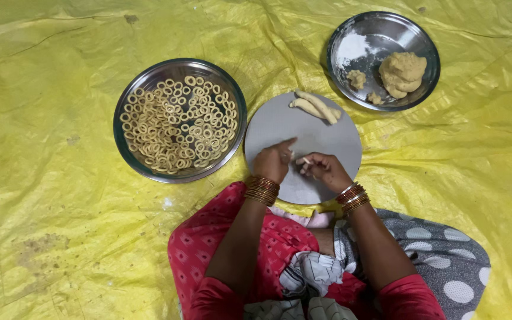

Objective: The person sits on a yellow tarp and shapes dough into small rings. They roll a piece of dough into a thin rope, join the ends to form a ring, and place it into a metal tray. The process is repeated with additional dough pieces.

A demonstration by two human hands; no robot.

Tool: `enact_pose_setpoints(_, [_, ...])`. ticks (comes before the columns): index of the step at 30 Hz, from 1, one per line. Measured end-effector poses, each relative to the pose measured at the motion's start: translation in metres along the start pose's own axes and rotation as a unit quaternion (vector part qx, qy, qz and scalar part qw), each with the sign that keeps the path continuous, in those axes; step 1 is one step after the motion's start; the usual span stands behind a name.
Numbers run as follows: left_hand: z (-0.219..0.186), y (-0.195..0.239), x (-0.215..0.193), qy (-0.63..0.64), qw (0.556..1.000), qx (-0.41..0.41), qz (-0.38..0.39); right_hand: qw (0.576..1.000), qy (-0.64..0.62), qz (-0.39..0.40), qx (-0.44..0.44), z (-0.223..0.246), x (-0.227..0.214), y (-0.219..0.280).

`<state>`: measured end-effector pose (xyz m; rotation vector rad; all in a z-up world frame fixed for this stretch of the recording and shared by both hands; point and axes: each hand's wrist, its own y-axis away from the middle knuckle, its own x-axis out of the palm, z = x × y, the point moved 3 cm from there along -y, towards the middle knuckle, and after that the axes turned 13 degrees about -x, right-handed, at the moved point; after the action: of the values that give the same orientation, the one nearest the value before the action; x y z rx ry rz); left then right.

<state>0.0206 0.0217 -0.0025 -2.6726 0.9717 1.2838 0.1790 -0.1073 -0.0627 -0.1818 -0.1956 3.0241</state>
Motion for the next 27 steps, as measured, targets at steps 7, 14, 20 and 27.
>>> enact_pose_setpoints(7, [0.038,-0.028,0.019,0.459,0.879,-0.095,0.083,0.978,0.108,-0.168,0.056,0.023,-0.001,-0.004])
enact_pose_setpoints(14, [0.042,-0.029,0.025,0.513,0.851,-0.078,0.085,0.926,0.343,-0.153,-0.046,0.039,0.002,-0.003])
enact_pose_setpoints(20, [0.037,-0.027,0.020,0.511,0.844,-0.084,0.140,0.918,0.366,-0.148,0.019,0.045,0.002,-0.005])
enact_pose_setpoints(27, [0.033,-0.022,0.014,0.504,0.847,-0.085,0.150,0.917,0.371,-0.141,0.035,0.044,0.004,-0.007])
